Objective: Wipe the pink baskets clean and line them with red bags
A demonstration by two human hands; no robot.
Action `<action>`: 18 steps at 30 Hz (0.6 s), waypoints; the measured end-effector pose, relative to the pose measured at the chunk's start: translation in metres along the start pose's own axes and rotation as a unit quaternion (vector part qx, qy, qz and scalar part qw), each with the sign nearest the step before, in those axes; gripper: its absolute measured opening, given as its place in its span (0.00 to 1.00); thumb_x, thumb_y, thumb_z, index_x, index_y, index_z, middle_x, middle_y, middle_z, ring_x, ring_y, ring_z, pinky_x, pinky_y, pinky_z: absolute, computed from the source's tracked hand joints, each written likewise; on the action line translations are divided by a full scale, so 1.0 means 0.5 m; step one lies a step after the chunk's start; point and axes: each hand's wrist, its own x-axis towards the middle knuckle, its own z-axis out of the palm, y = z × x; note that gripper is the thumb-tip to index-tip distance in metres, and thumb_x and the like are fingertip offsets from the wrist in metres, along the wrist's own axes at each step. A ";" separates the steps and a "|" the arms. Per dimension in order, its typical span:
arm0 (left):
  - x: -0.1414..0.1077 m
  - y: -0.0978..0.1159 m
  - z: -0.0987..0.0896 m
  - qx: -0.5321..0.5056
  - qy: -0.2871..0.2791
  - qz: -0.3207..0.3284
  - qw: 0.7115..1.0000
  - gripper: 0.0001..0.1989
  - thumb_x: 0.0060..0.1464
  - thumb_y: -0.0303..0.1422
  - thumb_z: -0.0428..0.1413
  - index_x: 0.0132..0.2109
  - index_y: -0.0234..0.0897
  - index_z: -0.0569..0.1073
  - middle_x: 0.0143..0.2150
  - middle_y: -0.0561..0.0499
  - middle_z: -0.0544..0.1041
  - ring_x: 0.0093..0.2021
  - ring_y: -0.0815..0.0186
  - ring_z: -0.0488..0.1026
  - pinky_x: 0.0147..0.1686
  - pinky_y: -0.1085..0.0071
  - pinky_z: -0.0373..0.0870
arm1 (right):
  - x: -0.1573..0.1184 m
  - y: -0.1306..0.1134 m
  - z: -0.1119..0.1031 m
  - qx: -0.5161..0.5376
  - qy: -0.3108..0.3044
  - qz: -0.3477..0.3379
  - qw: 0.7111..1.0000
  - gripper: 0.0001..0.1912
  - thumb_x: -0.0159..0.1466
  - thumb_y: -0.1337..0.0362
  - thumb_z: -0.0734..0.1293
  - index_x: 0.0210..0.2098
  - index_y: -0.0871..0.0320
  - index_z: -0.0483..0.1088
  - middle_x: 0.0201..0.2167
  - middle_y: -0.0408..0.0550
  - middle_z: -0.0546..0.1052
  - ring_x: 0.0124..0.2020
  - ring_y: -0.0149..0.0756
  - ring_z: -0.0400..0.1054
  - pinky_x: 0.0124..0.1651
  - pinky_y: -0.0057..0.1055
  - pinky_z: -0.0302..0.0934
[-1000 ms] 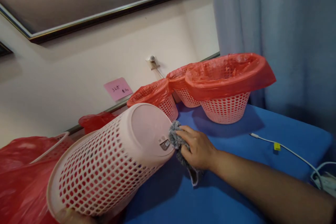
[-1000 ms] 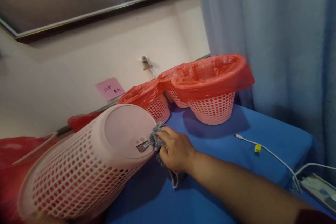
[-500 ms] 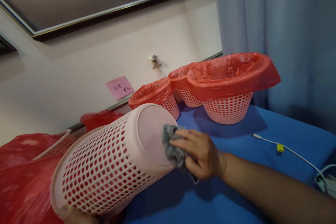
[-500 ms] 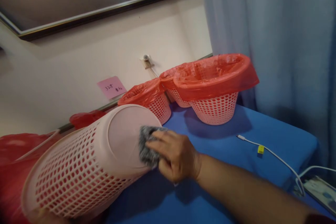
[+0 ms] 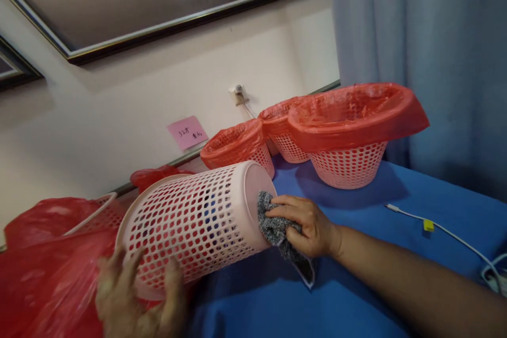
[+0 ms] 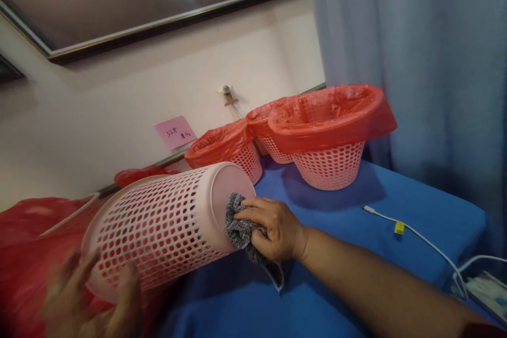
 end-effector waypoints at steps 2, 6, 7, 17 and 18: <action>0.081 0.048 0.010 -0.031 -0.041 0.090 0.995 0.23 0.70 0.35 0.54 0.68 0.41 0.69 0.75 0.38 0.66 0.78 0.43 0.58 0.76 0.37 0.54 | -0.002 0.009 -0.001 -0.002 -0.016 0.006 1.000 0.29 0.56 0.74 0.63 0.55 0.58 0.77 0.55 0.58 0.81 0.55 0.46 0.79 0.60 0.43 0.74; 0.210 0.070 0.072 0.046 -0.205 0.128 0.969 0.30 0.70 0.48 0.46 0.64 0.30 0.75 0.69 0.31 0.74 0.74 0.36 0.63 0.71 0.32 0.58 | -0.003 0.027 -0.004 0.003 -0.053 0.035 0.998 0.28 0.56 0.74 0.62 0.54 0.58 0.77 0.55 0.58 0.81 0.55 0.45 0.78 0.60 0.43 0.73; 0.226 0.068 0.087 0.052 -0.260 0.120 0.957 0.33 0.69 0.49 0.43 0.65 0.29 0.75 0.69 0.31 0.75 0.73 0.37 0.67 0.70 0.34 0.61 | -0.003 0.029 -0.003 0.007 -0.054 0.046 0.997 0.27 0.57 0.74 0.62 0.54 0.59 0.78 0.54 0.57 0.81 0.54 0.45 0.78 0.59 0.43 0.73; 0.178 0.070 0.075 0.061 -0.311 0.149 0.936 0.37 0.66 0.58 0.45 0.60 0.34 0.81 0.61 0.39 0.83 0.61 0.40 0.77 0.61 0.43 0.71 | -0.006 0.037 0.047 0.008 0.020 0.303 0.953 0.14 0.58 0.71 0.64 0.41 0.58 0.78 0.41 0.54 0.82 0.47 0.44 0.78 0.55 0.39 0.71; 0.168 0.068 0.071 0.064 -0.287 0.160 0.942 0.35 0.67 0.56 0.45 0.59 0.34 0.81 0.59 0.39 0.84 0.58 0.41 0.79 0.59 0.44 0.73 | -0.004 0.044 0.048 -0.006 0.007 0.349 0.937 0.11 0.58 0.72 0.65 0.37 0.58 0.77 0.37 0.53 0.82 0.44 0.45 0.78 0.53 0.40 0.71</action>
